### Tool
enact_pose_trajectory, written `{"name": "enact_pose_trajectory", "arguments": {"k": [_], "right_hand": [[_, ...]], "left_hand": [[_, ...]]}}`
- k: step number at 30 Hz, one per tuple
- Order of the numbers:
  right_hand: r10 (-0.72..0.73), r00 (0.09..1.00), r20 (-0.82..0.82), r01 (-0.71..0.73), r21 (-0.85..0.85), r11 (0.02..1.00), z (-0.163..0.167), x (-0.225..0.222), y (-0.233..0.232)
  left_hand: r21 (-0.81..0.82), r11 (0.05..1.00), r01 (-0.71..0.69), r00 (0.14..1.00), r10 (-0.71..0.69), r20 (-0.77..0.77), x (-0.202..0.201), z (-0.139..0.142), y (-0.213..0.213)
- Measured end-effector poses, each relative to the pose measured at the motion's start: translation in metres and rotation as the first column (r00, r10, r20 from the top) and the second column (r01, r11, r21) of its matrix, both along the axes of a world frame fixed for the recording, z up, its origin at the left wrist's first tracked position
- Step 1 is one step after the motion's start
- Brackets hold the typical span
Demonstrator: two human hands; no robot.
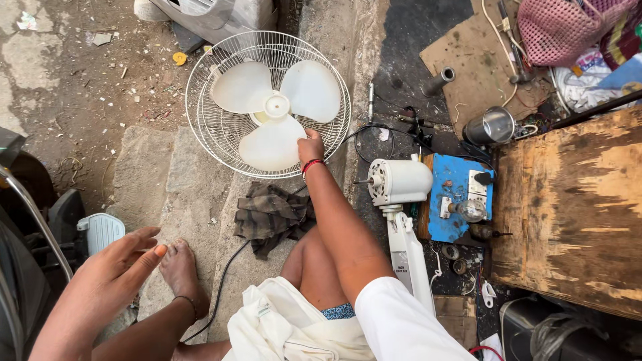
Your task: The person wipes a white plastic fan blade with a dark cloth, rotating it to clean each blade and the central hub. They then place the blade down and wipe the inner surface of a white metal fan cage with the same cloth.
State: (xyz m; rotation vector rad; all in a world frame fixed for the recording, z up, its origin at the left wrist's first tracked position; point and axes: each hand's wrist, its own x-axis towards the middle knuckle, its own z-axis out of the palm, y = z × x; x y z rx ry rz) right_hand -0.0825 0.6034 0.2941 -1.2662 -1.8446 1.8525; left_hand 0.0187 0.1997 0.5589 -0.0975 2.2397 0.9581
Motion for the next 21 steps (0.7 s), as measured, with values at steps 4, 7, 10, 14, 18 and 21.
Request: {"name": "enact_pose_trajectory", "arguments": {"k": [4,7,10,14,18,21], "right_hand": [[0.008,0.999,-0.051,-0.01,-0.032,0.999,0.003,-0.004,-0.003],[0.103,0.995,-0.015,-0.103,-0.054,0.993,0.011,-0.006,-0.004],[0.129,0.985,-0.115,-0.149,-0.178,0.973,0.015,-0.001,-0.002],[-0.005,0.93,-0.367,-0.14,-0.366,0.92,0.027,0.002,0.012],[-0.067,0.887,-0.458,-0.1,-0.331,0.938,0.042,0.015,0.061],[-0.095,0.855,-0.51,-0.027,-0.226,0.974,0.057,0.013,0.12]], "left_hand": [[0.021,0.996,0.091,0.992,-0.089,-0.089,-0.004,-0.009,0.004],[-0.028,0.995,0.096,0.99,-0.098,-0.102,-0.004,-0.023,0.016],[-0.251,0.944,0.213,0.968,-0.239,-0.076,-0.005,-0.039,0.031],[-0.222,0.962,0.158,0.977,-0.185,-0.105,-0.012,-0.06,0.049],[-0.188,0.971,0.146,0.981,-0.167,-0.1,-0.012,-0.076,0.056],[-0.143,0.978,0.151,0.982,-0.165,-0.095,-0.009,-0.081,0.059]]}}
